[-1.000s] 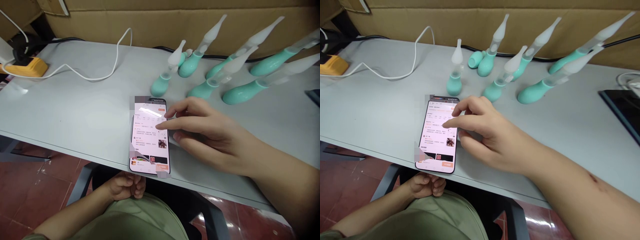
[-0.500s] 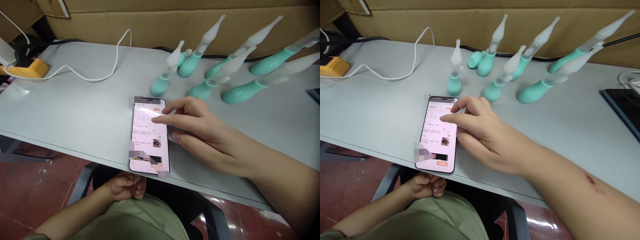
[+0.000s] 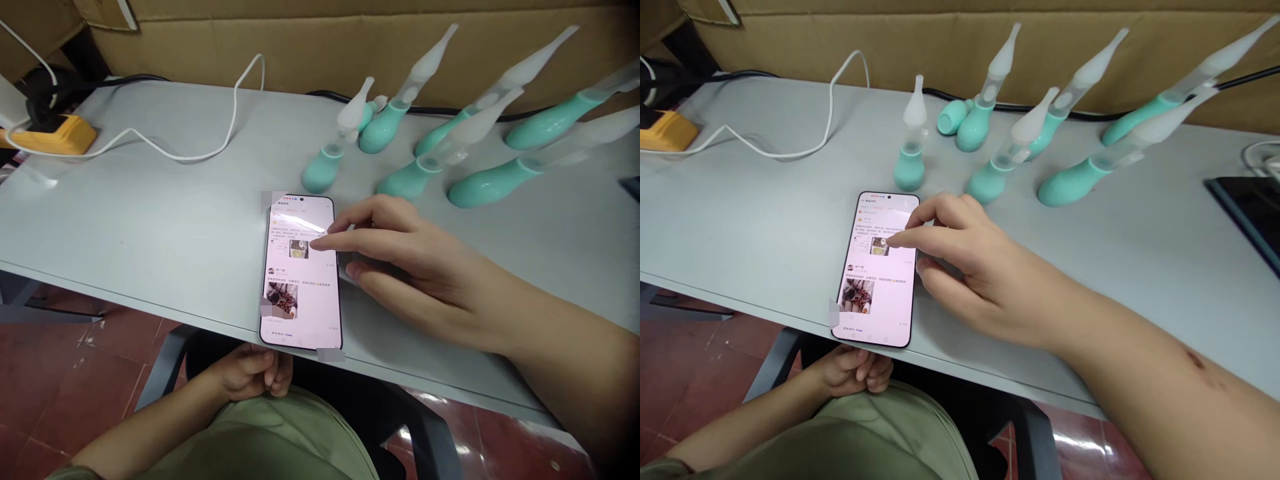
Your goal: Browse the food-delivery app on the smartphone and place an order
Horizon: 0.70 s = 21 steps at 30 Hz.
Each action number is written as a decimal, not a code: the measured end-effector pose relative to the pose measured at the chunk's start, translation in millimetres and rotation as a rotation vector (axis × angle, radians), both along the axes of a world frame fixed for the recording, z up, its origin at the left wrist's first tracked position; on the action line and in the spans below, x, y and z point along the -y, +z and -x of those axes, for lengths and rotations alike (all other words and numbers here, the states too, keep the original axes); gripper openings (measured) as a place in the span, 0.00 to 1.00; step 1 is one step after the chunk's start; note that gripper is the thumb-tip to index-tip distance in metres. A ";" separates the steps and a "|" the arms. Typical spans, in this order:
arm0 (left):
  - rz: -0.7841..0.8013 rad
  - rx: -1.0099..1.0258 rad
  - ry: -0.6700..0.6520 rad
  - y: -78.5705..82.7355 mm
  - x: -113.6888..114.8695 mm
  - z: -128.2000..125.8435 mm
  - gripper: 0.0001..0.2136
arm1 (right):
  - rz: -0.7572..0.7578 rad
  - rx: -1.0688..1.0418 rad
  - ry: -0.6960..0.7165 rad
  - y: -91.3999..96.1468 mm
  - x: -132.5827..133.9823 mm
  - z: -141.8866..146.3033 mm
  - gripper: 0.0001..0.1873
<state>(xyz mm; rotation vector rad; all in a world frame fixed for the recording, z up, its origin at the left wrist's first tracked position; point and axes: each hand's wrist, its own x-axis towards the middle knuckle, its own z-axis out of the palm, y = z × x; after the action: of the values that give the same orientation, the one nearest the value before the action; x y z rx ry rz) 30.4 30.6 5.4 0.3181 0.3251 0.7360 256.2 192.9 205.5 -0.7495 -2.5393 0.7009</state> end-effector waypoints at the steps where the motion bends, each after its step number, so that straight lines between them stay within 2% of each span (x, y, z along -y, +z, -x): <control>1: -0.012 0.007 0.006 -0.6 0.1 -0.2 0.26 | -0.003 0.003 0.009 -0.3 0.1 -0.2 0.25; 6: -0.008 0.022 0.010 -1.9 0.6 -0.5 0.12 | -0.043 -0.021 0.054 -5.2 1.4 -2.3 0.24; 9: 0.015 0.018 -0.001 -0.4 -0.2 0.0 0.13 | -0.057 -0.011 0.106 -4.3 4.2 -2.1 0.22; 14: 0.045 0.025 0.011 0.3 -0.6 0.1 0.15 | -0.067 0.023 0.239 7.7 12.0 5.2 0.23; 21: 0.021 0.022 0.031 -3.8 0.7 -1.7 0.18 | -0.021 0.043 0.372 10.5 23.1 14.3 0.30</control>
<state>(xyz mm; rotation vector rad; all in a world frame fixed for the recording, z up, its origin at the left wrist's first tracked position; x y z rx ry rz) 32.1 29.9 1.5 0.2852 0.3177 0.7656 242.0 169.8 216.0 -0.2863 -2.7517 0.7774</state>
